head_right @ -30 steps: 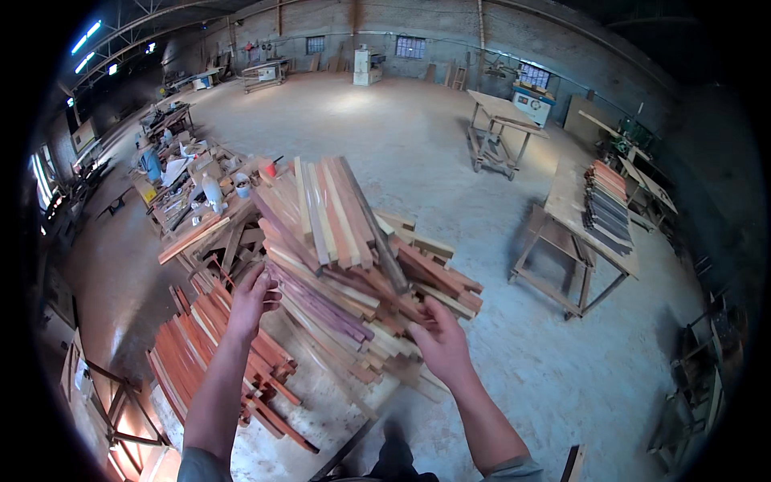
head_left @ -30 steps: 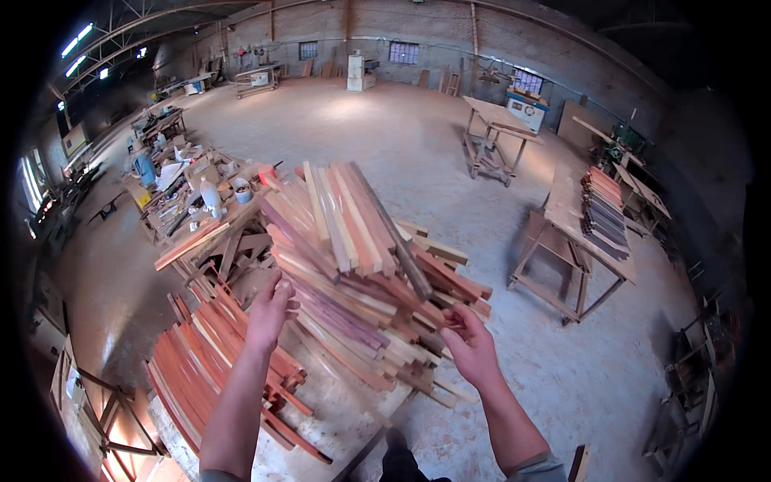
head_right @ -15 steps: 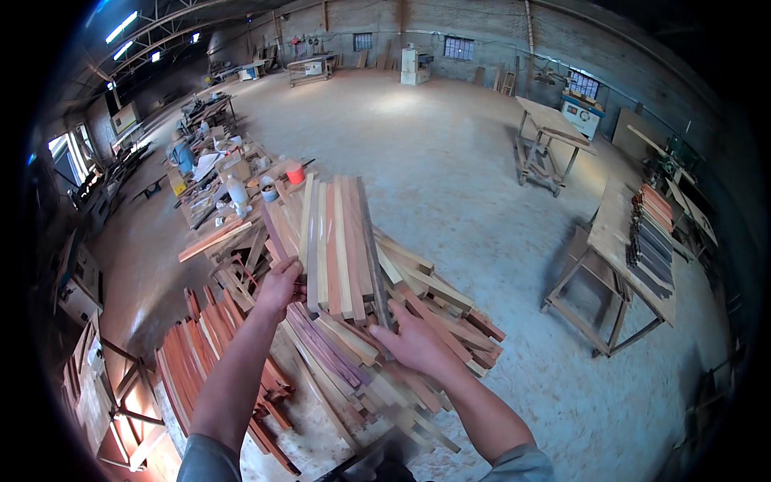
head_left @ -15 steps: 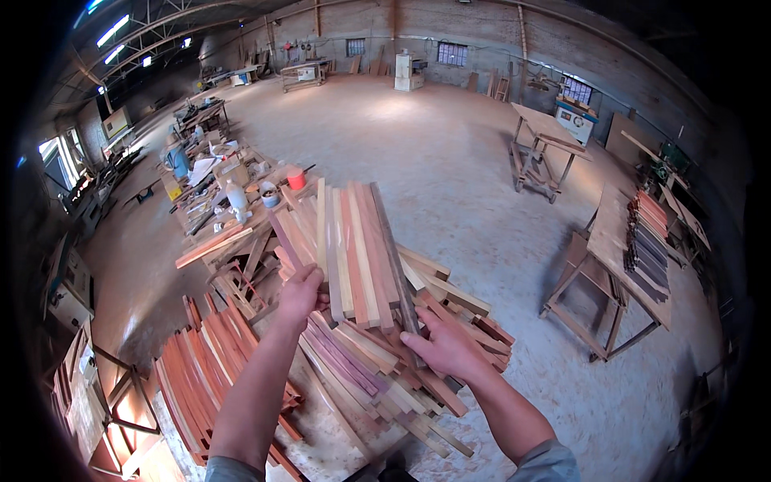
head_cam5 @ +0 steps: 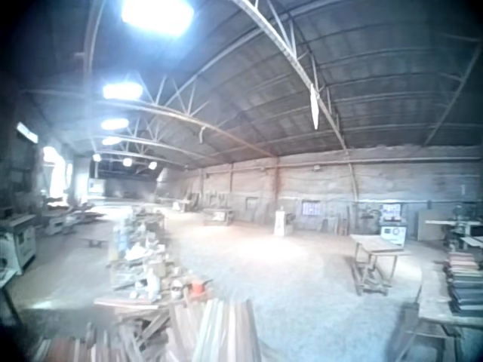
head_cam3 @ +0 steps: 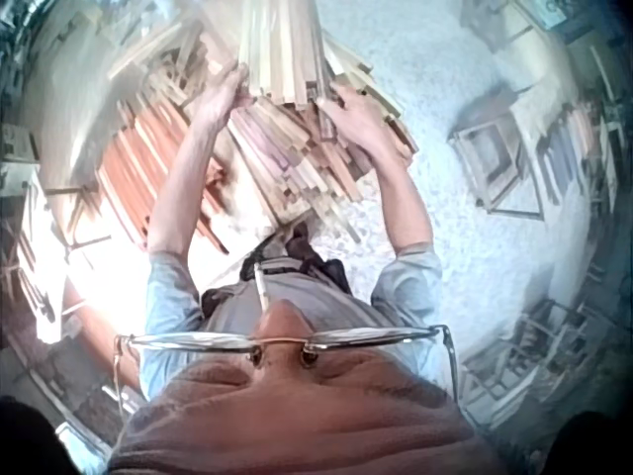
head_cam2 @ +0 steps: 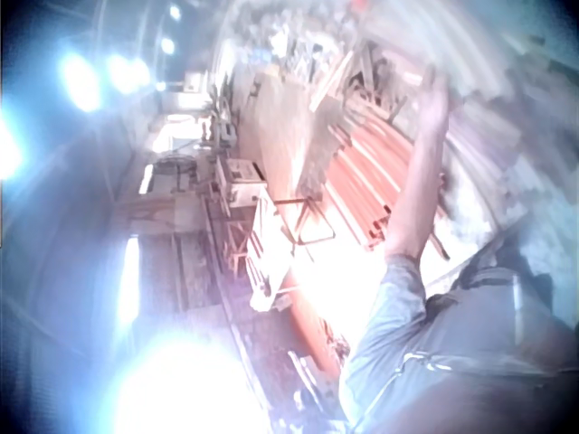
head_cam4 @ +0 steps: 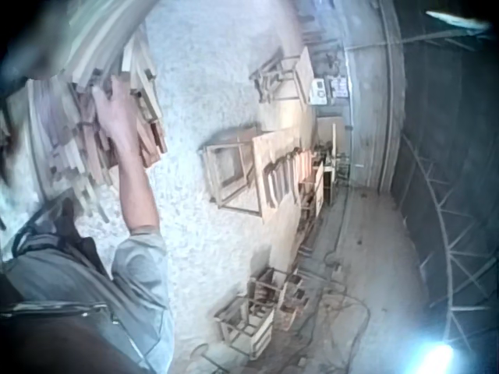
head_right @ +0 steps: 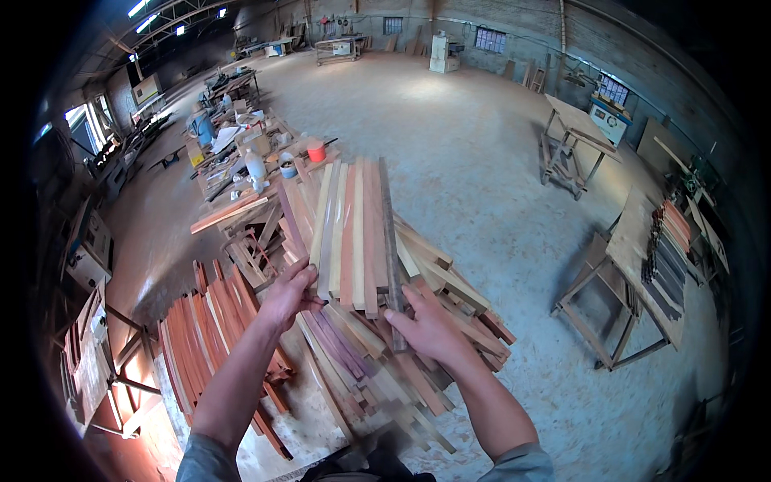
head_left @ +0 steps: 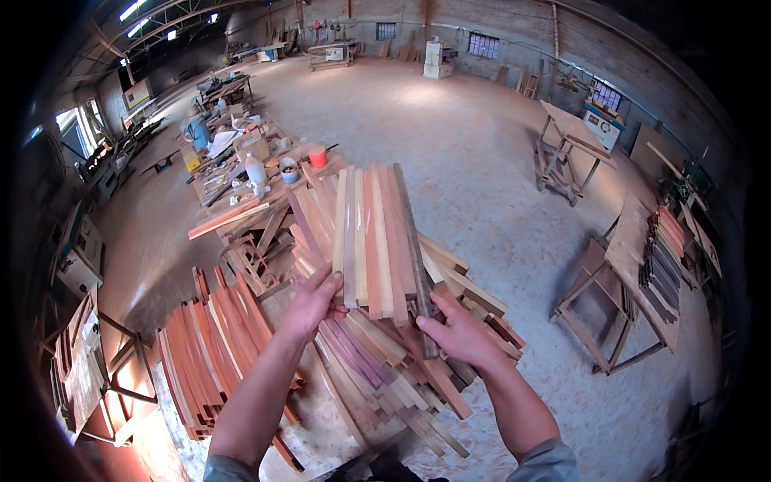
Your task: The person walks through a woodworking workshop and begins sorting wooden planks on a workbench. They pick up stacks of planks, separate them by color and size, and arrange them into neat piles. The person also uses a tape measure to check the length of a plank.
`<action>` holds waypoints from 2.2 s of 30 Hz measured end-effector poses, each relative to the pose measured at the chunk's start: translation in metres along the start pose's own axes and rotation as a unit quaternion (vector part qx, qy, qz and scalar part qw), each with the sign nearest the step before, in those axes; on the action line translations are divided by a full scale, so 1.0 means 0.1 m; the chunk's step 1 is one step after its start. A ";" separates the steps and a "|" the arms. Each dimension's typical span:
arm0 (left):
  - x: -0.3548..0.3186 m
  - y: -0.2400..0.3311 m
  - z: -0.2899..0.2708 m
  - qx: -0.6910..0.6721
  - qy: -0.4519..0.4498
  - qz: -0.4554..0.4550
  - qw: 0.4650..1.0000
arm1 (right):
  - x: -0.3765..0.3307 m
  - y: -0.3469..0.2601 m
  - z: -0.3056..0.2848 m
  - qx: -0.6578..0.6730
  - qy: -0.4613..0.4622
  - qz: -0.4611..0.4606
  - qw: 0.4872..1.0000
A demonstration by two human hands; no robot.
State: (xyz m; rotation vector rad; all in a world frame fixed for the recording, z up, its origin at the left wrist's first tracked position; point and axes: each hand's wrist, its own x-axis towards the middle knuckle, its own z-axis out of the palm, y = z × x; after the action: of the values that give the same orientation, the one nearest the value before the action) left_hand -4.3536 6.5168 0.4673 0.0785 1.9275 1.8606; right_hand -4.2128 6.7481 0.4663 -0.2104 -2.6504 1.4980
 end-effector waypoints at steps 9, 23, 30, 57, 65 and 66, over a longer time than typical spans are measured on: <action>0.14 0.01 0.07 -0.059 -0.031 -0.017 0.998 | 0.75 -0.04 0.03 -0.045 0.129 -0.027 0.990; -0.39 -0.31 0.08 -0.001 0.050 0.046 0.998 | 0.31 -0.43 0.33 -0.139 0.060 -0.003 0.988; -1.03 -0.71 0.22 -0.061 0.022 0.062 0.996 | -0.44 -0.11 0.46 0.108 0.113 0.003 0.988; -1.92 -0.50 -0.47 0.045 0.017 0.101 0.994 | -0.82 -0.55 0.95 0.141 -0.002 -0.041 0.989; -3.32 -1.54 -1.39 -0.032 0.262 0.201 0.944 | -1.29 -1.09 2.49 0.130 -0.228 -0.058 0.963; -3.48 -1.75 -1.48 -0.028 0.291 0.155 0.944 | -1.35 -1.27 2.74 0.124 -0.271 -0.021 0.954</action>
State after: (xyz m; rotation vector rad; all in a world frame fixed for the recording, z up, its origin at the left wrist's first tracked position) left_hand -4.0490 6.2421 0.3947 -0.2271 2.3504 2.3417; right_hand -4.1290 6.4299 0.4323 0.3218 -2.7666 2.1038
